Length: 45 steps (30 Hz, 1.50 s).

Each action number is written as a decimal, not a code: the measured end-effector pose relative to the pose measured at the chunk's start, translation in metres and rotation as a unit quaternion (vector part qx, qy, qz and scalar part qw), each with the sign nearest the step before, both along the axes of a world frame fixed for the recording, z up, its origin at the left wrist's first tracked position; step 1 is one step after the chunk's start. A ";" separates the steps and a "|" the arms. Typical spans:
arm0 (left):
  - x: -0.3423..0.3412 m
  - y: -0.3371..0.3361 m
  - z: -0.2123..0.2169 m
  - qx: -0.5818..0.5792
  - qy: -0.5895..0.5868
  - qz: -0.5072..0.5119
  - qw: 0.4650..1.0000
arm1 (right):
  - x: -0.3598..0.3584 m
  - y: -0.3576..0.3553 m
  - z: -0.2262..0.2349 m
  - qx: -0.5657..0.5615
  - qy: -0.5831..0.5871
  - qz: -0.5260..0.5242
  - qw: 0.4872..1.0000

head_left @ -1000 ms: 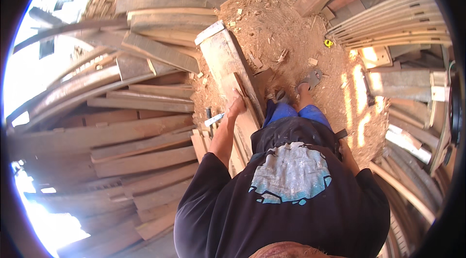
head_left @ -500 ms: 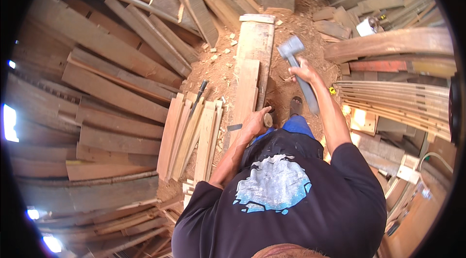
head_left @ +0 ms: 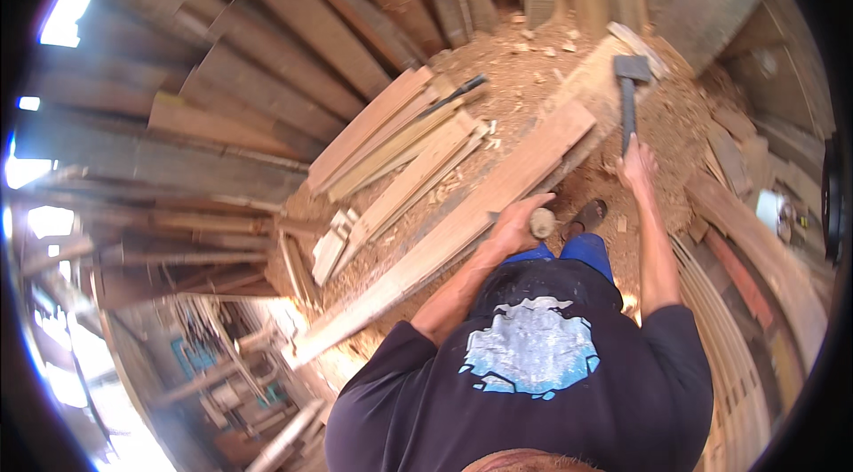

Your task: The person splits wooden planks into smaller pieces using a hammer and a chisel. They repeatedly position the chisel on the wood and strike it with the hammer to split the planks, then move the split pieces aside.

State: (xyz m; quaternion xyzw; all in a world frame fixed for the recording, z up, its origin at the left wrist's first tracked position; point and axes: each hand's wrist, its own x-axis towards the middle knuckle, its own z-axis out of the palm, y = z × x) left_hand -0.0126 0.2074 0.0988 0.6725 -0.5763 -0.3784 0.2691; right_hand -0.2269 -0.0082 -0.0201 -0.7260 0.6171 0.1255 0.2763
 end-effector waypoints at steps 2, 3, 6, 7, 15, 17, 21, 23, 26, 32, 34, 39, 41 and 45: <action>-0.021 -0.018 0.011 -0.051 0.048 0.027 0.997 | -0.009 0.037 0.018 -0.020 -0.200 0.108 0.974; -0.033 -0.028 0.020 -0.065 0.082 0.030 0.994 | -0.015 0.051 0.022 -0.015 -0.318 0.163 0.934; -0.058 -0.052 0.034 -0.090 0.156 -0.011 0.984 | 0.010 0.103 0.061 0.231 -0.519 -0.006 0.823; -0.066 -0.055 0.035 -0.100 0.151 -0.020 0.983 | 0.003 0.108 0.056 0.163 -0.532 0.061 0.829; -0.061 -0.053 0.030 -0.094 0.003 -0.045 0.995 | 0.007 0.152 -0.002 0.093 -0.577 -0.094 0.806; -0.030 -0.041 0.005 0.022 -0.104 0.002 0.994 | 0.011 0.132 0.015 -0.088 -0.415 0.085 0.902; 0.056 0.022 -0.092 0.203 -0.298 0.007 0.933 | 0.014 0.112 0.060 -0.080 -0.456 -0.090 0.882; 0.073 0.034 -0.100 0.301 -0.322 -0.005 0.898 | 0.006 0.103 0.048 -0.075 -0.422 -0.107 0.897; 0.090 0.041 -0.115 0.350 -0.306 -0.025 0.885 | 0.008 0.092 0.037 -0.063 -0.360 -0.144 0.920; 0.124 0.023 -0.088 0.361 -0.185 -0.111 0.907 | 0.038 0.071 0.051 -0.075 -0.342 -0.220 0.910; 0.133 0.040 -0.091 0.327 -0.133 -0.104 0.930 | 0.046 0.058 0.056 -0.103 -0.338 -0.211 0.912; 0.135 0.055 -0.108 0.331 -0.139 0.069 0.931 | 0.073 0.029 0.068 -0.167 -0.336 -0.151 0.914; 0.128 0.053 -0.104 0.310 -0.172 0.058 0.933 | 0.085 0.019 0.069 -0.181 -0.340 -0.121 0.915; 0.122 0.058 -0.112 0.285 -0.219 0.073 0.930 | 0.104 -0.001 0.055 -0.236 -0.332 -0.034 0.913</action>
